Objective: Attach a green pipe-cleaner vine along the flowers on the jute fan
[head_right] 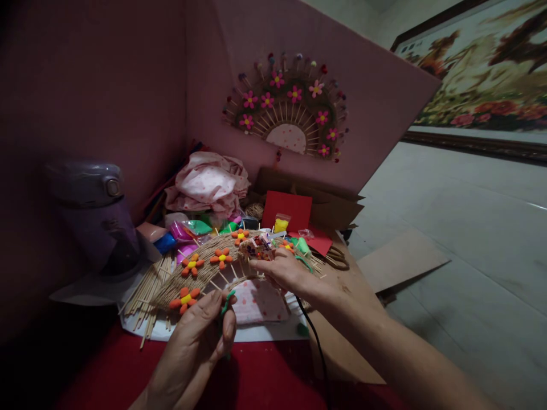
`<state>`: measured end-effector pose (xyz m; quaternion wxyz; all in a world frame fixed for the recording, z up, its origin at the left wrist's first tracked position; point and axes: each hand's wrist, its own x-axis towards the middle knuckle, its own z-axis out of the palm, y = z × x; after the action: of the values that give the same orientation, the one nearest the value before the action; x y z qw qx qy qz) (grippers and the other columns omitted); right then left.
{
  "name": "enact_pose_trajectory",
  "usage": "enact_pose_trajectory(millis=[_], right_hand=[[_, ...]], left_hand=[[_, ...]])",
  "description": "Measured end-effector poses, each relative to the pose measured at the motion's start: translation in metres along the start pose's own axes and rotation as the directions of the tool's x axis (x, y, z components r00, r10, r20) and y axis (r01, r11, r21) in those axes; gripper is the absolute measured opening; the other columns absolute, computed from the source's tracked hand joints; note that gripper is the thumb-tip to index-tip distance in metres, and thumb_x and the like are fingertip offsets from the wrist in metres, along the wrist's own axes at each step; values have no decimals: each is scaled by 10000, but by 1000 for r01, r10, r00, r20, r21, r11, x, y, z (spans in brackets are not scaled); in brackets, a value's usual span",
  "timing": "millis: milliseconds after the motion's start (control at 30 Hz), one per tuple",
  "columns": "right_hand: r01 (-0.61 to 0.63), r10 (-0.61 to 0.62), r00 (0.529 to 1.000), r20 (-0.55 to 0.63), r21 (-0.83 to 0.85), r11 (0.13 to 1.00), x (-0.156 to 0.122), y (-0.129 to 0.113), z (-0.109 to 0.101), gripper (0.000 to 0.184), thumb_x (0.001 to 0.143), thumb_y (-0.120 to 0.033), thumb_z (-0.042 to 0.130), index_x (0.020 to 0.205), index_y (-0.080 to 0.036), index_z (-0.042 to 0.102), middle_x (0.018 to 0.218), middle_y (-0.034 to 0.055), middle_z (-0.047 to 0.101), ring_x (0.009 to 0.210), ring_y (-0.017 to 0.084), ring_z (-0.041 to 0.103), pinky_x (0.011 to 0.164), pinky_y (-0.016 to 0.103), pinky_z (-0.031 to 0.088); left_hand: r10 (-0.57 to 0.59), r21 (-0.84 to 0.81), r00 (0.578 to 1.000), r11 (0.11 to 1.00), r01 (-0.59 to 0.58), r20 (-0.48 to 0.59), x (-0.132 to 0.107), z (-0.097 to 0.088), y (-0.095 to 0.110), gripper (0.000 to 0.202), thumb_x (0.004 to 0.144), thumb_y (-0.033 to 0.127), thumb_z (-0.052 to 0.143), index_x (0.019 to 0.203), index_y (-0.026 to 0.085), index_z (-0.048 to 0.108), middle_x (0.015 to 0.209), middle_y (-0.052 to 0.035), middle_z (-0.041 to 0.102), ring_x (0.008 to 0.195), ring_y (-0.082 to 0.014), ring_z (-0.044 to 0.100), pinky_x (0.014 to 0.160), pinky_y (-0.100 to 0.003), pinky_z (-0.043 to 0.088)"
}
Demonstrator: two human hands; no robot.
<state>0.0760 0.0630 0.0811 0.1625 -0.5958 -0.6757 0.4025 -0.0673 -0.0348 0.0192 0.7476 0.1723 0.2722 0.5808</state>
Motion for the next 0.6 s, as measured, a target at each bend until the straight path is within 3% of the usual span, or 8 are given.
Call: enact_pose_trajectory(millis=[333, 600], right_hand=[[-53, 54, 997, -56, 17, 998, 13, -9, 11, 386, 706, -472, 653, 543, -185, 454, 442, -56, 422, 385, 66, 371, 371, 210, 278], [23, -11, 997, -75, 150, 988, 17, -19, 17, 297, 704, -384, 680, 601, -181, 488, 441, -71, 424, 387, 65, 359, 383, 206, 261]], left_hand=[[13, 0, 1000, 1000, -13, 5, 2, 0, 0, 218, 815, 355, 587, 769, 144, 561, 480, 28, 512, 377, -27, 353, 370, -127, 229], [-49, -23, 999, 999, 49, 22, 2, -4, 0, 248, 772, 380, 637, 793, 147, 553, 491, 31, 518, 388, -26, 363, 372, -122, 232]])
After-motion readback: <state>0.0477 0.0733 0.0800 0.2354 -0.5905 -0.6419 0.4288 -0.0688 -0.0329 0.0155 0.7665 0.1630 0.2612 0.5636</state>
